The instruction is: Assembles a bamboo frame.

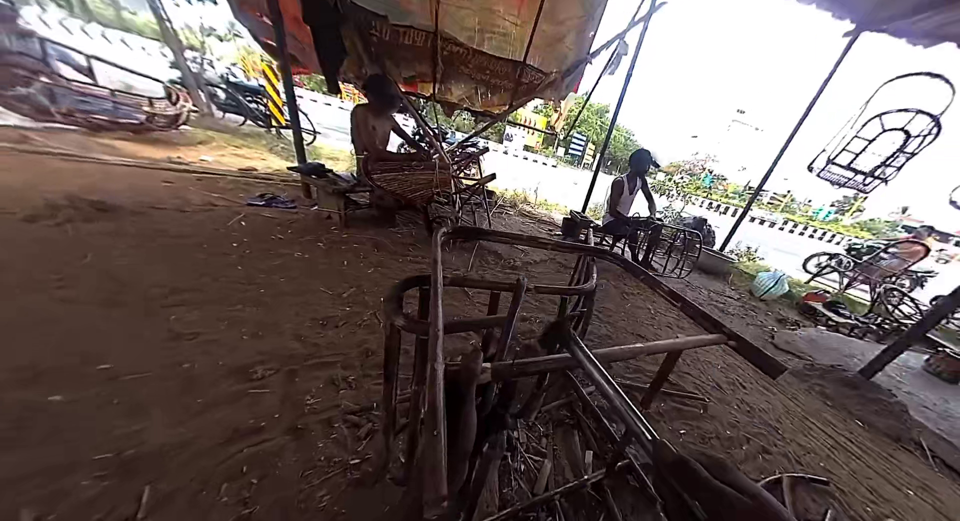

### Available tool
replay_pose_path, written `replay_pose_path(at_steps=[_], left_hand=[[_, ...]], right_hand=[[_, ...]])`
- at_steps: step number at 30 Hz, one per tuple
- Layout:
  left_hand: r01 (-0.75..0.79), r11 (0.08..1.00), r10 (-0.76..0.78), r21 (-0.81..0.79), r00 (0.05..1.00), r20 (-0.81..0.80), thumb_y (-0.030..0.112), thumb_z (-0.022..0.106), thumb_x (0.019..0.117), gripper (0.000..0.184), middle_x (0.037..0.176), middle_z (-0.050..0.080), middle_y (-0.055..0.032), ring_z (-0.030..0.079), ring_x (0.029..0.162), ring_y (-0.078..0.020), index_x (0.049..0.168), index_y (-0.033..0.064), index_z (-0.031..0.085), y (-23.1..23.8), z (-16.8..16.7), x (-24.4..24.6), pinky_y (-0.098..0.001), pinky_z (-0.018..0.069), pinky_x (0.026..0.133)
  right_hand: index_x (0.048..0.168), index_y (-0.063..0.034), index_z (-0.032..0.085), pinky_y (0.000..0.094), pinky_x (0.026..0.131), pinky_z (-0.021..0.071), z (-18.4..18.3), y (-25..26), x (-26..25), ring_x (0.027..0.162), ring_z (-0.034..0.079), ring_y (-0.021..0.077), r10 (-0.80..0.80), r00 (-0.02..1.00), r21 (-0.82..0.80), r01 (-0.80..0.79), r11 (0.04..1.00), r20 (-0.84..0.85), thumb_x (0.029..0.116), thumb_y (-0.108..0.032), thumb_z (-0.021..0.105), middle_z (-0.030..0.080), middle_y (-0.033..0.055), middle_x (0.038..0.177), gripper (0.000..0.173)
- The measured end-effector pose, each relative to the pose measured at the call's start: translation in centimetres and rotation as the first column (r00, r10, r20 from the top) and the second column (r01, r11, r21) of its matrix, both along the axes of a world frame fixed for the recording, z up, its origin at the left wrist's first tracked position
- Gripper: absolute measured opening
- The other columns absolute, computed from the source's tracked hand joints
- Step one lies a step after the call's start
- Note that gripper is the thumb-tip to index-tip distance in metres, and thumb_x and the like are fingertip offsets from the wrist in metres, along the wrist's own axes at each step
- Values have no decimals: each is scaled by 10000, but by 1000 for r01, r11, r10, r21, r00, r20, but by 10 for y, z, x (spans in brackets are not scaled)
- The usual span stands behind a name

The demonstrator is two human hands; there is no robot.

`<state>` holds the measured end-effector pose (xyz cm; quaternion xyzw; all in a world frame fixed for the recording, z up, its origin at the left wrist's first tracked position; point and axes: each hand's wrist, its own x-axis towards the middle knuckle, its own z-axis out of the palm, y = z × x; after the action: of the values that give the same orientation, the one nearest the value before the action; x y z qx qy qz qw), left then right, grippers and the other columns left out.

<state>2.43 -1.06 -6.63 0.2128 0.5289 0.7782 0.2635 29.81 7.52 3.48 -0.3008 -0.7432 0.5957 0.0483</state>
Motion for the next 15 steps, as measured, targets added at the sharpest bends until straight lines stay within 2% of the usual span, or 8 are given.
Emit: replay_pose_path(at_steps=[2, 4, 7, 11, 15], left_hand=[[30, 995, -31, 91, 999, 15, 358, 399, 1113, 407, 822, 707, -188, 664, 543, -253, 1109, 16, 618, 3, 0, -1, -335, 518, 400], [15, 995, -20, 98, 999, 45, 313, 392, 1120, 393, 878, 733, -217, 729, 631, -298, 1126, -11, 615, 2, 5, -1, -369, 580, 445], [-18, 1000, 18, -11, 999, 46, 323, 442, 1112, 385, 923, 712, -232, 732, 715, -333, 1161, -13, 624, -3, 13, 4, -424, 600, 521], [-114, 993, 115, 7, 993, -34, 283, 513, 1093, 308, 867, 719, -205, 735, 646, -319, 1162, 11, 640, 1, 13, 10, -416, 608, 464], [-117, 993, 116, -16, 993, -21, 364, 528, 1080, 367, 876, 713, -219, 726, 679, -338, 1149, 33, 671, 0, 13, 4, -450, 608, 514]], right_hand=[[854, -163, 537, 197, 345, 299, 8, -5, 7, 399, 330, 27, -39, 977, 6, 41, 999, -211, 1106, -455, 312, 413, -69, 586, 447], [862, -173, 550, 172, 339, 286, 14, -5, 8, 397, 319, 0, -16, 947, -12, 13, 1000, -322, 1105, -450, 328, 413, -85, 595, 430], [862, -159, 549, 180, 338, 288, 9, -7, 1, 393, 314, 13, 11, 958, -44, -25, 999, -286, 1100, -465, 348, 399, -70, 590, 437], [867, -160, 541, 197, 354, 300, 0, -6, -10, 404, 326, 31, 59, 975, -5, -62, 998, -215, 1099, -463, 365, 376, -67, 581, 421], [868, -157, 539, 211, 359, 313, -3, -6, -14, 406, 337, 46, 53, 984, 37, -47, 998, -168, 1092, -484, 366, 375, -59, 578, 433]])
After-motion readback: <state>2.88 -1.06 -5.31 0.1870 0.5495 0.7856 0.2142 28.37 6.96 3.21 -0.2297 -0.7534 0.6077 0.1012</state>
